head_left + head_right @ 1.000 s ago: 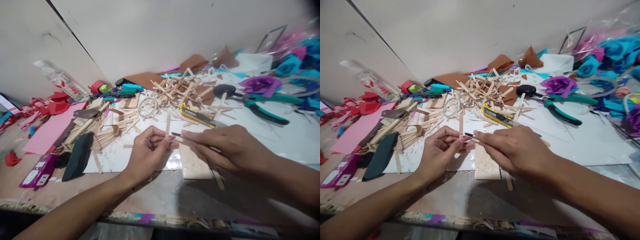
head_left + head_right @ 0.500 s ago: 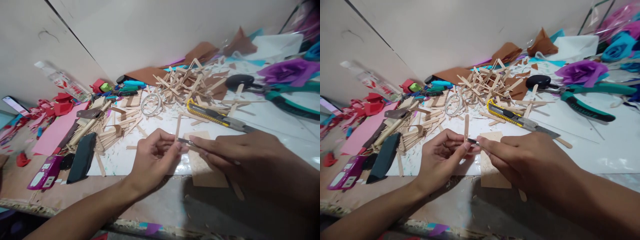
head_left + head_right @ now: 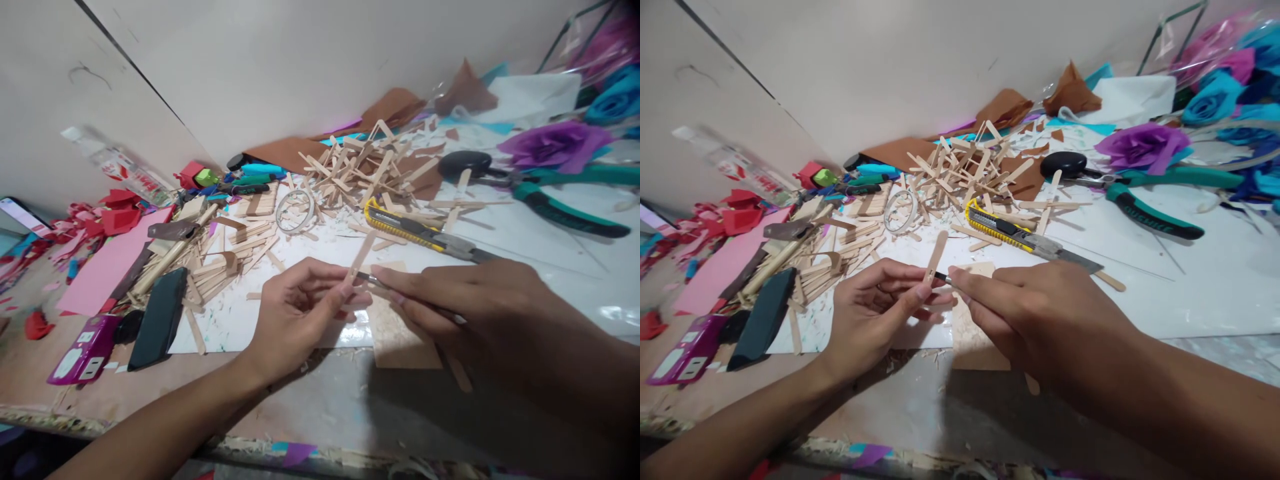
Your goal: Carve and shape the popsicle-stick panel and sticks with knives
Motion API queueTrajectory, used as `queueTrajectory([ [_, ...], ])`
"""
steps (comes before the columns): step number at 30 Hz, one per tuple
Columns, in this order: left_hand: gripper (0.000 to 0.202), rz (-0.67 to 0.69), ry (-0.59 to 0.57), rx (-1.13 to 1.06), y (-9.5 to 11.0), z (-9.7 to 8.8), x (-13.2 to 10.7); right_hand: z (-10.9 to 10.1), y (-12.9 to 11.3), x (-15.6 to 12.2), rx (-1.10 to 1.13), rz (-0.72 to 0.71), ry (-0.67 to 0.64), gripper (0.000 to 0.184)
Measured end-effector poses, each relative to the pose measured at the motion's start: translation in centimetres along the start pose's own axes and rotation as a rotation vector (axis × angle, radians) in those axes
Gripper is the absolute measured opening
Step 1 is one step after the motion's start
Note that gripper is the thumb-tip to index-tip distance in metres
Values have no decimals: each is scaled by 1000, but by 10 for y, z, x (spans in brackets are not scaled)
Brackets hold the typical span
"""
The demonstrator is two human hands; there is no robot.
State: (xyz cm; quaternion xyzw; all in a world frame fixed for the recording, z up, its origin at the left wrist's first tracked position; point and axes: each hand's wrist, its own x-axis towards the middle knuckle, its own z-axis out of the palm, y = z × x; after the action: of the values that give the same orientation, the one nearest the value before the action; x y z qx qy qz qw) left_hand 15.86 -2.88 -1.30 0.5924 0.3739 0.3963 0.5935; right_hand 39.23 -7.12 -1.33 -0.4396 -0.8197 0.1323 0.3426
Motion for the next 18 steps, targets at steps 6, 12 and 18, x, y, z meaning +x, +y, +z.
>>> queueTrajectory([
  [6,21,-39,99,22,0,-1,5,-1,-1,2,-80,-22,64,29],
  [12,21,-50,114,110,1,1,3,3,1,2,-131,-37,17,36],
  [18,17,-47,131,73,1,2,5,4,1,4,-105,-41,77,32],
])
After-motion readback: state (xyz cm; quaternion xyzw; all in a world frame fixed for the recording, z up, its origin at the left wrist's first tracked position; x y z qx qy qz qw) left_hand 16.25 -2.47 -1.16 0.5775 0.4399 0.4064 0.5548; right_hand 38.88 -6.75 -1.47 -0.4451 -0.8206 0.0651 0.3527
